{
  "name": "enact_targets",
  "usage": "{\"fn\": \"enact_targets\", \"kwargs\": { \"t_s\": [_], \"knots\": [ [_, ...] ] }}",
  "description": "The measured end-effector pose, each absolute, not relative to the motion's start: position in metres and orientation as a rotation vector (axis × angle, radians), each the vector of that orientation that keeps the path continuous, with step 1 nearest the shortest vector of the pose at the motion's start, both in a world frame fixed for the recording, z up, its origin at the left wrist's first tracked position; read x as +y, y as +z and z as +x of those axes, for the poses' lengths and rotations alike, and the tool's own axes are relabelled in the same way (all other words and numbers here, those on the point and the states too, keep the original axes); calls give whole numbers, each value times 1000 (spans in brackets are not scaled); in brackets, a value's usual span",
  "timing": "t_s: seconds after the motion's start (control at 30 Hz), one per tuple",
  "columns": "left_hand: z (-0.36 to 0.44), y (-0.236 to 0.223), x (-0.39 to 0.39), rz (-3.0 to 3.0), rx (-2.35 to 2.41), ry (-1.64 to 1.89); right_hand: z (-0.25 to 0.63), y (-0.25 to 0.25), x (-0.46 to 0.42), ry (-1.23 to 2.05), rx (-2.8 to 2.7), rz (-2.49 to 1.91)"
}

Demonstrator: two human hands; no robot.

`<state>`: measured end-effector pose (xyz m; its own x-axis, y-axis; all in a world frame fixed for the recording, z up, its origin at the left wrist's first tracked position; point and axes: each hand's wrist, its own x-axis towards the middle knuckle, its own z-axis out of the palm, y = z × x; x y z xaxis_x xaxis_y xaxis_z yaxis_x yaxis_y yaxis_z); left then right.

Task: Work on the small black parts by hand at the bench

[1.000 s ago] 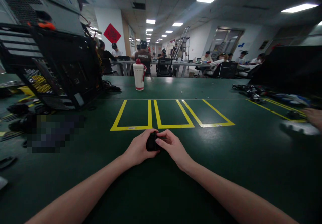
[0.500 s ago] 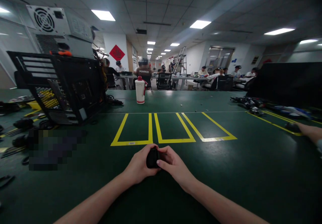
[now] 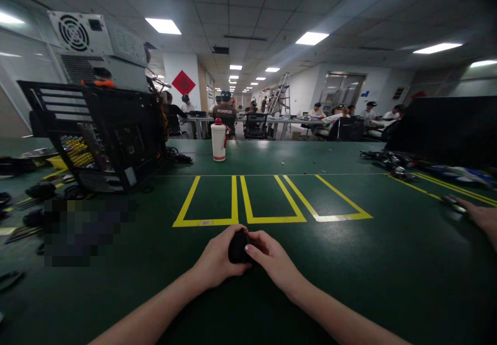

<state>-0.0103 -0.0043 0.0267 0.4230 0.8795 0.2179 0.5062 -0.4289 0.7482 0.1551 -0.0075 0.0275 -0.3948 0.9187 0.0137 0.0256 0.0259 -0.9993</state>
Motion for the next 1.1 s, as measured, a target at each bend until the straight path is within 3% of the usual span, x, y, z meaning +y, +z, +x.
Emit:
{"fn": "enact_targets", "kwargs": {
  "t_s": [1.1],
  "knots": [
    [-10, 22, -2, 2115, 1196, 828, 149, 16, -10, 1308, -1475, -901]
  ]
}}
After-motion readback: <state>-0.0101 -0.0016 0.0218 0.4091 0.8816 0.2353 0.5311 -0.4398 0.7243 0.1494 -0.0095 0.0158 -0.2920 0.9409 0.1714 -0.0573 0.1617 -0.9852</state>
